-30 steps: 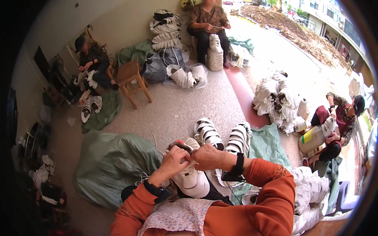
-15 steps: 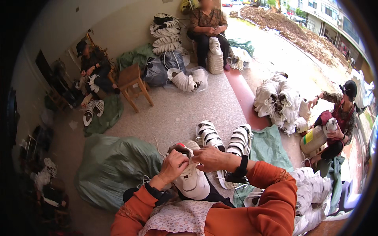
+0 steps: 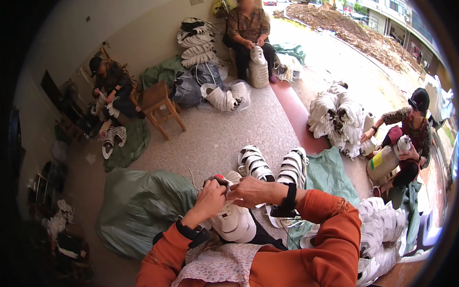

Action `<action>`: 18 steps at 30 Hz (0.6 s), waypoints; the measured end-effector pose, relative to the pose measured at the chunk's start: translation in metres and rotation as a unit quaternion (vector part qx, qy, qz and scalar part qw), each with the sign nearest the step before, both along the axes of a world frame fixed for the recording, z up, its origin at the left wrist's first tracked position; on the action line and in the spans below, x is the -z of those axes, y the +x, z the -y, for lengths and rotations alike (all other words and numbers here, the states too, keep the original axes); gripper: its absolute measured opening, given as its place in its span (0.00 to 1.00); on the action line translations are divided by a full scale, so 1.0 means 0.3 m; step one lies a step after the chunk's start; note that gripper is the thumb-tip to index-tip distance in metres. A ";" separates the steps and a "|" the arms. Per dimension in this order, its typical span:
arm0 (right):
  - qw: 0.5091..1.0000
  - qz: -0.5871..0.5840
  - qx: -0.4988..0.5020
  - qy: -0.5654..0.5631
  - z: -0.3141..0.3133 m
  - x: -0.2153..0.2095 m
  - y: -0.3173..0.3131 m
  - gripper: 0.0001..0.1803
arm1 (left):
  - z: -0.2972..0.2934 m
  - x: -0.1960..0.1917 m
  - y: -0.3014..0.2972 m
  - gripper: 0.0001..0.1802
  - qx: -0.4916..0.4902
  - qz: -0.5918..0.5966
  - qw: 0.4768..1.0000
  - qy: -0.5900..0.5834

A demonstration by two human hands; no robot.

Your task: Lacing a white sneaker in a shoe manufacturing workshop.

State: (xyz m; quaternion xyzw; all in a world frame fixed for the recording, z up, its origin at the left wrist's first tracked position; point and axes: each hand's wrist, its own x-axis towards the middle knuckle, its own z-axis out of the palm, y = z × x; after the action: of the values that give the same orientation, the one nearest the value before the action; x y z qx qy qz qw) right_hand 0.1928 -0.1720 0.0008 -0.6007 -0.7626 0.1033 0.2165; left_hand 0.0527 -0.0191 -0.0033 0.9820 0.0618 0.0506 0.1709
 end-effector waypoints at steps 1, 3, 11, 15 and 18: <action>1.000 -0.001 0.000 -0.001 -0.005 0.000 0.000 0.12 | 0.002 -0.004 0.014 0.09 0.002 0.003 1.000 -0.007; 0.999 0.010 -0.021 -0.030 -0.016 0.001 -0.004 0.11 | -0.001 -0.008 0.045 0.13 -0.038 -0.100 0.994 0.022; 0.996 -0.021 0.078 -0.039 0.004 -0.013 0.019 0.15 | -0.116 0.076 0.097 0.18 0.032 -0.198 0.978 -0.052; 0.987 -0.016 0.127 -0.094 -0.006 -0.012 0.008 0.25 | -0.141 0.091 0.111 0.19 0.180 -0.171 0.969 0.007; 0.969 0.035 0.169 -0.175 -0.021 -0.017 -0.003 0.39 | -0.126 0.059 0.097 0.17 0.196 -0.162 0.967 0.005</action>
State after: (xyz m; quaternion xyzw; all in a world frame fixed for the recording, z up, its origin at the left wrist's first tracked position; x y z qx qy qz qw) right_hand 0.1918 -0.1656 0.0058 -0.7529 -0.6267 0.1765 0.0956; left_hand 0.0820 0.0187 -0.0209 0.9709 -0.1052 -0.1432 0.1607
